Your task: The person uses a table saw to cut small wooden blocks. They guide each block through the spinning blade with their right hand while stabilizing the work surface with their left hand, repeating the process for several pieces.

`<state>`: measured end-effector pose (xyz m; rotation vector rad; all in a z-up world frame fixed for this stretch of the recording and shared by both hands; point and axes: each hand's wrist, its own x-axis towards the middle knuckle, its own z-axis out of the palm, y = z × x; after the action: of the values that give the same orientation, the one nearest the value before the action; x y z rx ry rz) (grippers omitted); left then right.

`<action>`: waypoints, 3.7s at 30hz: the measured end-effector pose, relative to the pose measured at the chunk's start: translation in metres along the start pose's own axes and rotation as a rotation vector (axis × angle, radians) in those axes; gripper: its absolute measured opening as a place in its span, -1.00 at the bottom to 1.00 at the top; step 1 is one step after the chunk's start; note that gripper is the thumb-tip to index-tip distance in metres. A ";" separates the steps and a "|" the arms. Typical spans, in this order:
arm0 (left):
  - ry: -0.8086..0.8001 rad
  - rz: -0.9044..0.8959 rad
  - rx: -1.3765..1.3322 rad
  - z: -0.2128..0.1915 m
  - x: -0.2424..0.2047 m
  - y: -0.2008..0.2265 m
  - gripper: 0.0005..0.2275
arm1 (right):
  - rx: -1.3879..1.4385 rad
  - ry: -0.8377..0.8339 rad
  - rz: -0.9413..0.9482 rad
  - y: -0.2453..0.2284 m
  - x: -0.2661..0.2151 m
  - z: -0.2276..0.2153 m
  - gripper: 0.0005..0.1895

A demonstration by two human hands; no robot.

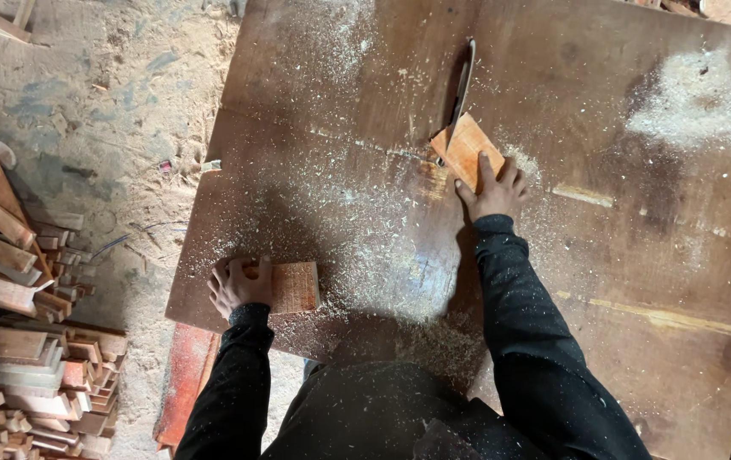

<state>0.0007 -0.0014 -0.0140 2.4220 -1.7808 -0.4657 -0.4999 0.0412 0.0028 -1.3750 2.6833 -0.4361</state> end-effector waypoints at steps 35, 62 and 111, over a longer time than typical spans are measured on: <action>-0.019 0.020 0.016 -0.002 -0.003 -0.002 -0.55 | 0.065 -0.123 -0.184 0.020 -0.070 -0.007 -0.12; -0.027 -0.004 -0.029 -0.007 -0.007 0.010 -0.55 | 0.036 -0.028 -0.174 0.021 0.030 0.013 -0.18; -0.062 0.036 0.001 -0.008 -0.004 0.002 -0.60 | -0.087 -0.024 -0.094 0.032 -0.082 0.005 -0.36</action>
<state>-0.0002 0.0012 -0.0049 2.3971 -1.8463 -0.5421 -0.4754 0.1242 -0.0156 -1.5239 2.6563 -0.3113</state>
